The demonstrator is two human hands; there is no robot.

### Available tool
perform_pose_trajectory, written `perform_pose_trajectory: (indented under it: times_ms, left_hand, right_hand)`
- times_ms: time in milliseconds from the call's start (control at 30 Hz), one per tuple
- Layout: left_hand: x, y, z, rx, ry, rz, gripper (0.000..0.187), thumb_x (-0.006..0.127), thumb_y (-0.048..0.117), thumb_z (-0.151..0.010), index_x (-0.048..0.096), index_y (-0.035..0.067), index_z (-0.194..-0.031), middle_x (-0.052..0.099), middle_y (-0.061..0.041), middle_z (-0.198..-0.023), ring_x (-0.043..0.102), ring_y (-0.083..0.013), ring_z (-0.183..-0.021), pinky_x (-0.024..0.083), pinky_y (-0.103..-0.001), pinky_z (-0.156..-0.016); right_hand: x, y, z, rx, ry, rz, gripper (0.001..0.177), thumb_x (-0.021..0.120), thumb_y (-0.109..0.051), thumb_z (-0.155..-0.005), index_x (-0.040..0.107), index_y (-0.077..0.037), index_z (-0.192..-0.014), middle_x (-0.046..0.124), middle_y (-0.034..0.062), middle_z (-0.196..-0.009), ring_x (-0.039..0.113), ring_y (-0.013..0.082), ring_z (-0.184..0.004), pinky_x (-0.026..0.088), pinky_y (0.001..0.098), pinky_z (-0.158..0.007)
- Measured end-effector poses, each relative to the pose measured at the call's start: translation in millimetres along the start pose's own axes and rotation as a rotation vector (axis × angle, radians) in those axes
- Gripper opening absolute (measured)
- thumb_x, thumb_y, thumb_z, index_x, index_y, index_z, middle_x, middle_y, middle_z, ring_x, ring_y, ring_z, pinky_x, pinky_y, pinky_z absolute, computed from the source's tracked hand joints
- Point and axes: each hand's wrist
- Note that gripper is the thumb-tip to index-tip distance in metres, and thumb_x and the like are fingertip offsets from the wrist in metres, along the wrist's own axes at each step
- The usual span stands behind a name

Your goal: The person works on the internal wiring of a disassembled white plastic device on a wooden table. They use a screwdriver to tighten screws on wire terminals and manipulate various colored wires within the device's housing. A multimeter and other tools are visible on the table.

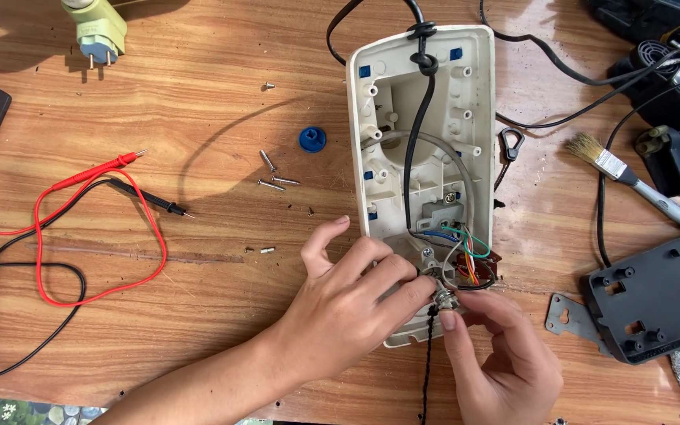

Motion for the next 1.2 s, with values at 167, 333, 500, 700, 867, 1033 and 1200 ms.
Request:
perform_pose_trajectory:
  times_ms: [167,333,500,700,867,1033,1200]
  left_hand:
    - [1,0,0,-0.011,0.008,0.017,0.011,0.068,0.026,-0.107,0.066,0.021,-0.098,0.058,0.009,-0.093,0.057,-0.0149,-0.091,0.028,-0.051,-0.105]
    - [3,1,1,-0.007,0.015,0.019,0.010,0.069,0.026,-0.107,0.065,0.021,-0.099,0.058,0.010,-0.093,0.058,-0.0145,-0.091,0.027,-0.049,-0.104]
    - [-2,-3,-1,0.026,-0.027,0.030,0.005,0.070,0.021,-0.102,0.065,0.021,-0.100,0.058,0.008,-0.095,0.057,-0.0166,-0.090,0.028,-0.051,-0.105]
    - [-4,-3,-1,0.073,-0.012,-0.013,0.017,0.058,0.007,-0.104,0.065,0.023,-0.104,0.060,0.009,-0.096,0.058,-0.0149,-0.089,0.028,-0.049,-0.102]
    - [-6,2,-6,0.152,0.006,-0.196,0.016,0.052,0.011,-0.106,0.062,0.021,-0.101,0.055,0.007,-0.095,0.058,-0.0129,-0.086,0.032,-0.040,-0.106]
    - [-8,7,-9,0.170,-0.046,-0.230,0.013,0.053,0.012,-0.107,0.063,0.019,-0.103,0.056,0.006,-0.095,0.056,-0.0144,-0.084,0.037,-0.038,-0.102]
    - [-6,8,-6,0.157,-0.041,-0.225,0.012,0.053,0.012,-0.108,0.064,0.017,-0.105,0.053,0.004,-0.090,0.055,-0.0147,-0.082,0.037,-0.038,-0.103]
  right_hand:
    - [0,-4,-3,-0.074,-0.006,0.015,0.020,0.072,0.004,-0.086,0.067,0.009,-0.105,0.072,0.0192,-0.098,0.067,0.0201,-0.081,0.056,0.0232,-0.073]
    - [-3,-7,-5,-0.048,-0.030,0.073,0.019,0.074,-0.002,-0.087,0.069,0.005,-0.104,0.072,0.0138,-0.095,0.065,0.0152,-0.074,0.053,0.0213,-0.071]
    - [-4,6,-4,-0.031,-0.033,0.013,0.021,0.074,0.000,-0.086,0.069,0.006,-0.106,0.074,0.0140,-0.099,0.069,0.0156,-0.086,0.057,0.0226,-0.079]
    - [-4,8,-3,0.014,-0.032,-0.115,0.023,0.072,0.003,-0.086,0.068,0.009,-0.108,0.072,0.0165,-0.101,0.069,0.0196,-0.095,0.058,0.0252,-0.085]
    - [-3,8,-3,0.027,-0.032,-0.106,0.023,0.071,0.002,-0.086,0.068,0.008,-0.108,0.072,0.0173,-0.104,0.069,0.0203,-0.096,0.059,0.0253,-0.085]
    - [3,12,9,-0.002,0.049,-0.150,0.024,0.070,0.003,-0.086,0.067,0.008,-0.109,0.072,0.0199,-0.103,0.070,0.0199,-0.086,0.058,0.0236,-0.083]
    - [1,10,26,-0.021,0.077,-0.140,0.022,0.069,0.003,-0.084,0.065,0.007,-0.106,0.076,0.0243,-0.104,0.076,0.0203,-0.087,0.061,0.0216,-0.080]
Point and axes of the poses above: each hand's wrist, its own z-axis away from the middle knuckle, its own x-axis out of the palm, y = z × x
